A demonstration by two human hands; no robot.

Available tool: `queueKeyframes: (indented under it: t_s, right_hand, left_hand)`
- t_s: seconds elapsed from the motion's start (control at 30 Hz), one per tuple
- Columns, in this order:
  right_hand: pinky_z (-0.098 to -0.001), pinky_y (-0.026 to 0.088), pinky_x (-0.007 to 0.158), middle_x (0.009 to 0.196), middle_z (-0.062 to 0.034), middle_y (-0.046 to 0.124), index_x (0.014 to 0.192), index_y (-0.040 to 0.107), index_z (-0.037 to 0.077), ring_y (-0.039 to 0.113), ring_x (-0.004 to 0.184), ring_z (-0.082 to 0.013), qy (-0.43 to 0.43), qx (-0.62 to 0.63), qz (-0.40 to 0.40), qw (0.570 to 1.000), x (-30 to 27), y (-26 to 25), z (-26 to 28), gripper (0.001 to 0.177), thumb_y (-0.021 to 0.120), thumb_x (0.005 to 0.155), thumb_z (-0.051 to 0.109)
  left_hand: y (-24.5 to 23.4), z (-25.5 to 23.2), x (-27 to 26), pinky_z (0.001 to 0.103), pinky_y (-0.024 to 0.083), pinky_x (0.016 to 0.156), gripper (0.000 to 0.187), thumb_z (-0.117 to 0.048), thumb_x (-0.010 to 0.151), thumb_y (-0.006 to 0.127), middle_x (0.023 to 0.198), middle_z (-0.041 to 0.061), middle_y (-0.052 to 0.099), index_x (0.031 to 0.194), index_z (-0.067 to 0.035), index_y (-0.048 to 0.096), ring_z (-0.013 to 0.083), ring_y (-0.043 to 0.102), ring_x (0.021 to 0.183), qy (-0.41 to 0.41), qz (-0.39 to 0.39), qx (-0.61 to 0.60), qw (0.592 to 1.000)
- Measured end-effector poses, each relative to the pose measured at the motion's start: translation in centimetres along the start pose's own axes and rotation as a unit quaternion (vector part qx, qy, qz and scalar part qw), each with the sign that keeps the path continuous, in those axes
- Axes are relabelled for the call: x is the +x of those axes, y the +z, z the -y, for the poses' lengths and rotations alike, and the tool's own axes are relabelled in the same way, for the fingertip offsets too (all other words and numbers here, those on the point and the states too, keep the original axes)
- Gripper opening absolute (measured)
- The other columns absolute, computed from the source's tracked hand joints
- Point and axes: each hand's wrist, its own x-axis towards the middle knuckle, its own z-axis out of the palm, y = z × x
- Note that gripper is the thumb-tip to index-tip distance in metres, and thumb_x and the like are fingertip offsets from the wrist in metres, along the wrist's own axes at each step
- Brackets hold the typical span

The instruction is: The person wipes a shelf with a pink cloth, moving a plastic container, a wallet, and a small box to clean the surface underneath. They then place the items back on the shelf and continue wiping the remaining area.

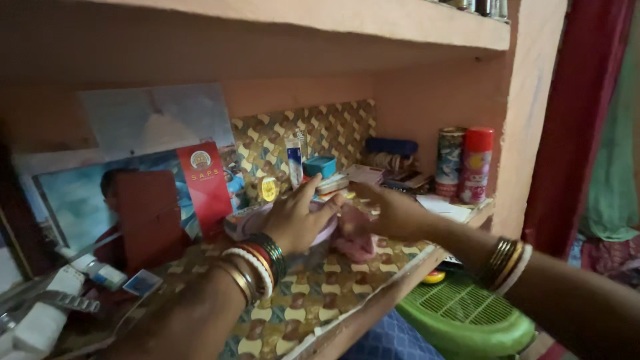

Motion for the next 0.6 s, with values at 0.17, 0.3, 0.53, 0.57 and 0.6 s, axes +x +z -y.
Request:
queueKeyframes:
  t_s: [0.17, 0.3, 0.53, 0.57, 0.6]
  right_hand:
    - [-0.0419, 0.058, 0.087, 0.113, -0.0157, 0.073, 0.147, 0.046, 0.017, 0.073, 0.102, -0.0304, 0.229, -0.110, 0.006, 0.967, -1.9, 3.9, 1.2, 0.078, 0.082, 0.080, 0.030]
    - [-0.0411, 0.060, 0.082, 0.109, -0.0116, 0.076, 0.128, 0.063, 0.012, 0.075, 0.100, -0.0263, 0.194, -0.091, -0.075, 0.974, -2.9, 2.9, 0.3, 0.054, 0.080, 0.078, 0.021]
    - [-0.0401, 0.063, 0.084, 0.120, -0.0101, 0.071, 0.134, 0.059, 0.016, 0.074, 0.101, -0.0244, 0.286, -0.143, -0.172, 0.932, -6.1, -6.8, -3.5, 0.050, 0.073, 0.087, 0.027]
    - [-0.0401, 0.060, 0.090, 0.118, -0.0123, 0.073, 0.129, 0.063, 0.013, 0.072, 0.106, -0.0240, 0.293, -0.156, -0.194, 0.923, -6.8, -8.0, -4.0, 0.046, 0.076, 0.087, 0.026]
    - [-0.0379, 0.060, 0.091, 0.117, -0.0117, 0.075, 0.130, 0.061, 0.013, 0.073, 0.104, -0.0231, 0.296, -0.153, -0.191, 0.923, -7.6, -9.0, -4.3, 0.044, 0.072, 0.090, 0.026]
  left_hand:
    - [-1.2, -0.9, -0.1, 0.044, 0.044, 0.110, 0.094, -0.078, 0.083, 0.050, 0.146, 0.021, 0.058, 0.149, -0.011, 0.049, 0.0374, 0.057, 0.132, -0.001, 0.030, 0.019, 0.999]
    - [-2.6, -2.0, -0.4, 0.051, 0.036, 0.113, 0.111, -0.086, 0.070, 0.063, 0.154, 0.023, 0.043, 0.153, -0.016, 0.043, 0.0365, 0.046, 0.141, -0.047, 0.172, 0.128, 0.976]
    - [-6.4, -1.1, -0.2, 0.049, 0.044, 0.106, 0.123, -0.074, 0.052, 0.079, 0.146, 0.030, 0.059, 0.146, -0.001, 0.049, 0.0425, 0.055, 0.134, -0.188, 0.354, -0.019, 0.916]
    - [-7.2, -0.9, -0.2, 0.052, 0.048, 0.101, 0.116, -0.068, 0.048, 0.081, 0.139, 0.030, 0.070, 0.141, -0.002, 0.059, 0.0441, 0.061, 0.128, -0.216, 0.396, -0.090, 0.888]
    - [-8.0, -0.7, -0.3, 0.050, 0.046, 0.103, 0.115, -0.066, 0.054, 0.086, 0.143, 0.028, 0.061, 0.147, -0.006, 0.053, 0.0399, 0.058, 0.130, -0.235, 0.391, -0.018, 0.890]
